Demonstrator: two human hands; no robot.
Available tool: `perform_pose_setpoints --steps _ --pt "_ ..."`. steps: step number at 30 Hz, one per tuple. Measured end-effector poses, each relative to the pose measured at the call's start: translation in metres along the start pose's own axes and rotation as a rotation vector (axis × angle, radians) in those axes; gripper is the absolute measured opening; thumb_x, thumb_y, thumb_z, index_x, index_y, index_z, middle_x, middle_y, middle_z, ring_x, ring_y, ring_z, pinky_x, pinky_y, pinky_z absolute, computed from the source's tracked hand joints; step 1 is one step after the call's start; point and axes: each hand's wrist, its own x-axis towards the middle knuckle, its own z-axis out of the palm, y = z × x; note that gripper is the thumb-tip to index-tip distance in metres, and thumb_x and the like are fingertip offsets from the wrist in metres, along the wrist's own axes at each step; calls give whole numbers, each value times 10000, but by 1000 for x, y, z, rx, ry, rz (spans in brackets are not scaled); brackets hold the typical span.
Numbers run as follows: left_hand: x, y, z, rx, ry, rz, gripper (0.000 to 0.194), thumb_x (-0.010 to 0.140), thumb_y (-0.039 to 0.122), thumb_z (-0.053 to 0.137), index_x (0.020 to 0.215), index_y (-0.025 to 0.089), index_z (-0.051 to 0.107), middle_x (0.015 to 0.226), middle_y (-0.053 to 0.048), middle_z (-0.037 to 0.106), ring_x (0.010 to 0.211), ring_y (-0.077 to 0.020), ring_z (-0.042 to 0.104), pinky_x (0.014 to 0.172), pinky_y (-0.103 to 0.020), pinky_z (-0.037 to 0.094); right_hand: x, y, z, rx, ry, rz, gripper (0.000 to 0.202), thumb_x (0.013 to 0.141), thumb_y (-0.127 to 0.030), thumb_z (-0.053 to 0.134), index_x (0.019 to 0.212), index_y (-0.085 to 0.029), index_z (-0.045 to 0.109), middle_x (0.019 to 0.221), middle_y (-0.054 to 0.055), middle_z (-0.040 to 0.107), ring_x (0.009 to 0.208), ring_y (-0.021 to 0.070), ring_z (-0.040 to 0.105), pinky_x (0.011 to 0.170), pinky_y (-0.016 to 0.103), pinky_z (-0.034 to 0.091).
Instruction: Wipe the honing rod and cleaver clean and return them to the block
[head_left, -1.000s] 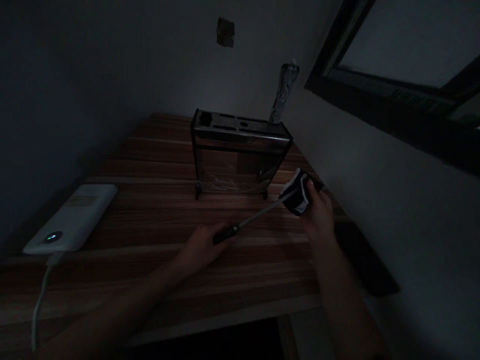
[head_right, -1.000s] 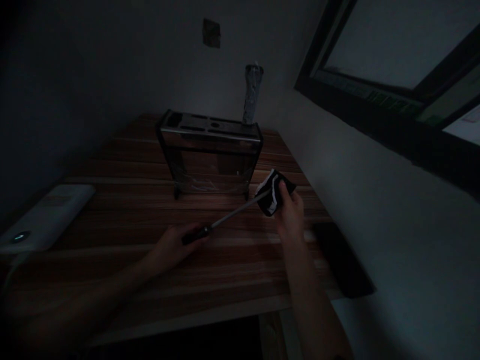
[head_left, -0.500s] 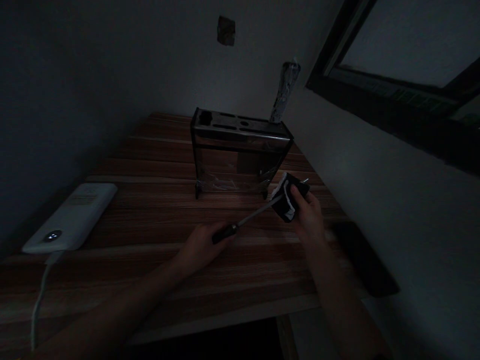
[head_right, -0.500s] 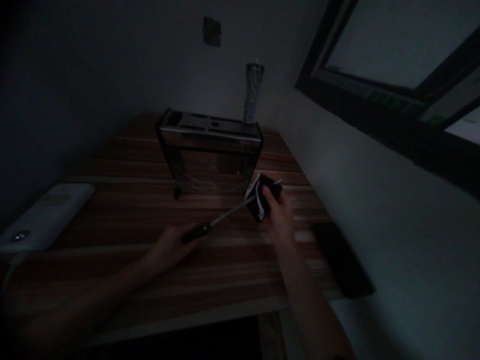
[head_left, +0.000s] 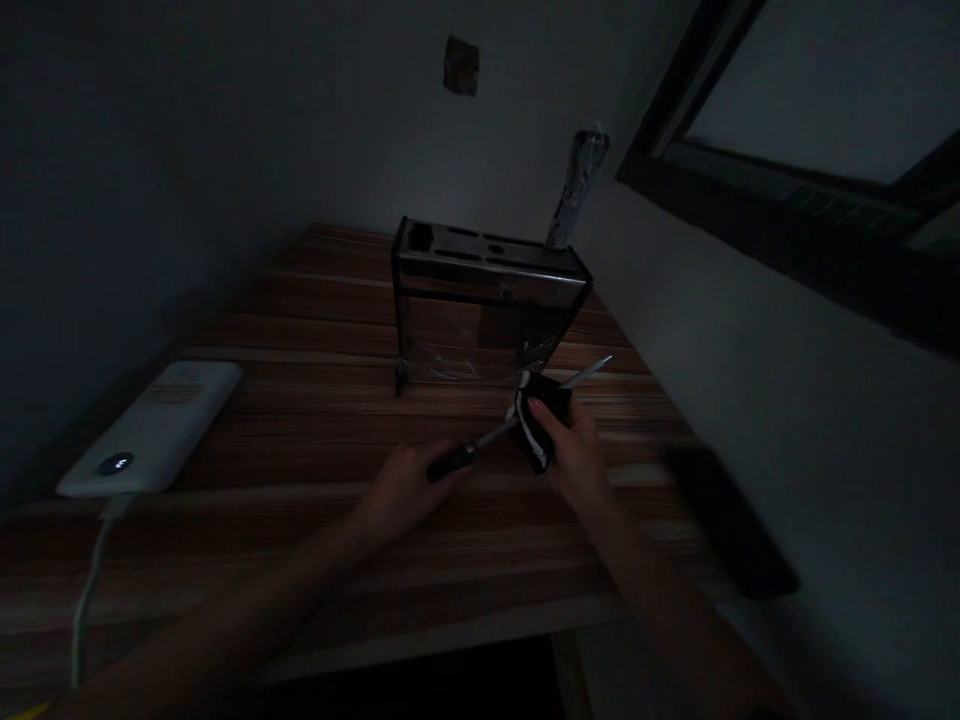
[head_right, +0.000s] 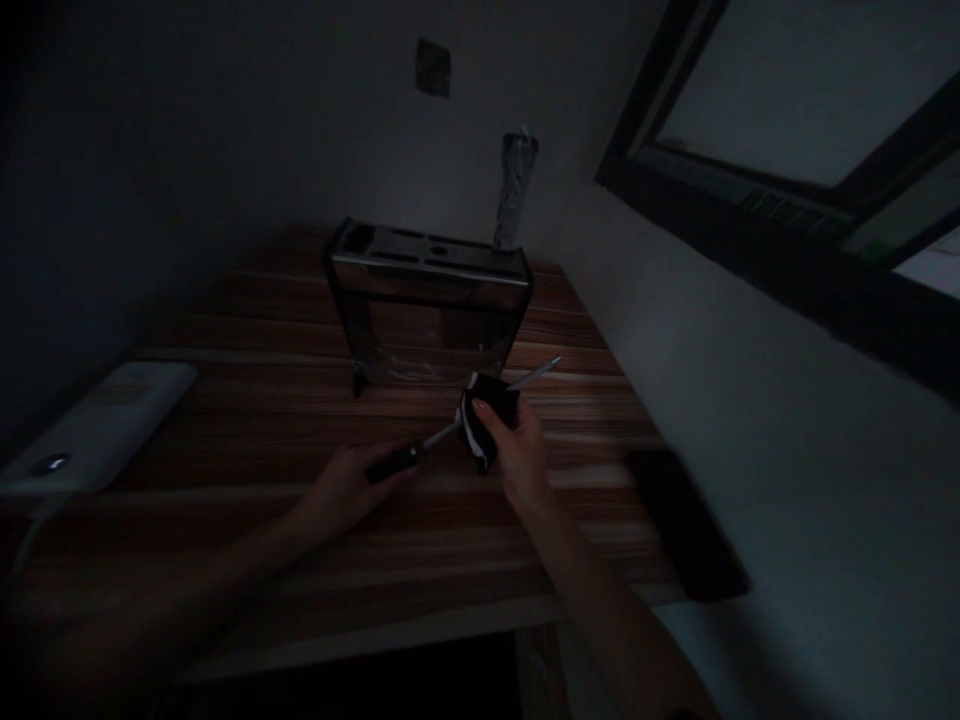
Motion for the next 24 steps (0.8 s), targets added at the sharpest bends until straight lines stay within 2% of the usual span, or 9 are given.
perform_pose_setpoints --steps 6,17,24 --pt "0 0 0 -10 -2 9 207 792 328 514 921 211 626 831 7 679 723 -150 621 659 -224 448 -11 13 10 -79 -33 -18 278 586 -292 732 824 -194 628 778 -20 678 674 128 618 620 240 502" --pt "1 0 0 0 15 21 146 777 282 538 856 201 631 774 19 671 655 -132 608 599 -203 436 -26 29 18 -215 -55 -3 321 548 -279 753 819 -185 609 749 -14 663 676 139 606 607 240 489" --pt "0 2 -1 -22 -7 35 179 794 290 520 903 198 628 836 7 677 734 -144 624 658 -210 448 -28 29 20 -230 -68 -27 345 553 -266 748 853 -182 600 802 -3 668 740 147 614 674 256 488"
